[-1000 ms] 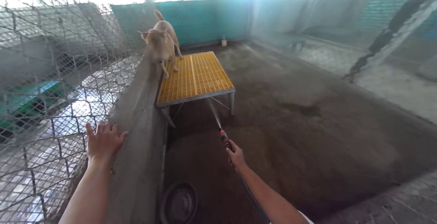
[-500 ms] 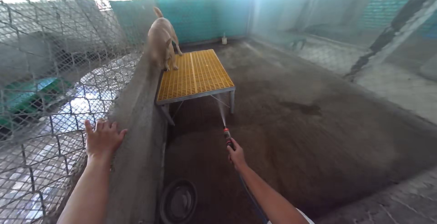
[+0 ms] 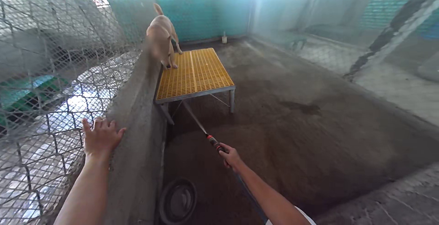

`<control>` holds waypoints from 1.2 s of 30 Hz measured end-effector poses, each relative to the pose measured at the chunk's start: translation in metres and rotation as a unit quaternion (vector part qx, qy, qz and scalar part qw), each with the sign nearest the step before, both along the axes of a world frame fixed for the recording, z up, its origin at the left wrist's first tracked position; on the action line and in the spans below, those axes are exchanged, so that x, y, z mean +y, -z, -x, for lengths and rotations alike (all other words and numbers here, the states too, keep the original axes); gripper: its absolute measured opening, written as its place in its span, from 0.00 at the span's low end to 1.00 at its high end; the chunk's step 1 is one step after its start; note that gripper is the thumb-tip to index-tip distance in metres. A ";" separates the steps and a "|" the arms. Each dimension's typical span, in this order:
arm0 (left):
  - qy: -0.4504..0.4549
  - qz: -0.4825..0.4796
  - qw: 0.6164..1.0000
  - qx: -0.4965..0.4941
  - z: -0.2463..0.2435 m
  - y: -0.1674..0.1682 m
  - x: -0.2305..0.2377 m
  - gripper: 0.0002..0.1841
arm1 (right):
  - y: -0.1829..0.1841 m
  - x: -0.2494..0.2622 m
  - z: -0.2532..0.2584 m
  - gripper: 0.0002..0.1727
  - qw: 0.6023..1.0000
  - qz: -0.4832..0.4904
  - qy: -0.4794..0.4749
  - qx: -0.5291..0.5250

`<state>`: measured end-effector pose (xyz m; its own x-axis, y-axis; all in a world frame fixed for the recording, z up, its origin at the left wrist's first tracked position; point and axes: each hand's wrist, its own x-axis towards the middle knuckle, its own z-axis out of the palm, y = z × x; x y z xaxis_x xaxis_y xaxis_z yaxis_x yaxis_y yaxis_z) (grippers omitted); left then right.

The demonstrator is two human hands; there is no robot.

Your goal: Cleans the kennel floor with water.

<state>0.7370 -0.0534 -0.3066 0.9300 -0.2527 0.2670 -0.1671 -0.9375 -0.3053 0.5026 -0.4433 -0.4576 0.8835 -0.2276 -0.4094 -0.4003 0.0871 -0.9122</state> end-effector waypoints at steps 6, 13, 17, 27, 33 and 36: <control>0.001 0.002 1.000 -0.001 0.003 -0.003 -0.002 0.31 | -0.002 -0.003 -0.002 0.28 0.998 -0.013 0.056 0.024; 0.007 0.026 1.000 -0.002 0.006 -0.004 -0.003 0.31 | -0.005 -0.003 -0.001 0.29 0.997 -0.010 0.067 0.048; 0.007 0.016 1.000 -0.011 0.006 -0.003 -0.002 0.29 | -0.016 0.004 0.003 0.28 0.996 -0.041 -0.025 0.072; 0.012 0.028 1.000 -0.007 0.005 -0.003 -0.002 0.29 | -0.008 0.005 0.004 0.28 0.997 -0.068 0.020 0.007; 0.011 0.031 0.999 -0.008 0.006 -0.004 -0.003 0.28 | -0.003 0.008 0.003 0.28 0.994 -0.071 0.078 -0.021; 0.009 0.031 0.999 -0.009 0.005 -0.003 -0.003 0.29 | 0.001 0.010 0.000 0.28 0.990 -0.077 0.120 -0.021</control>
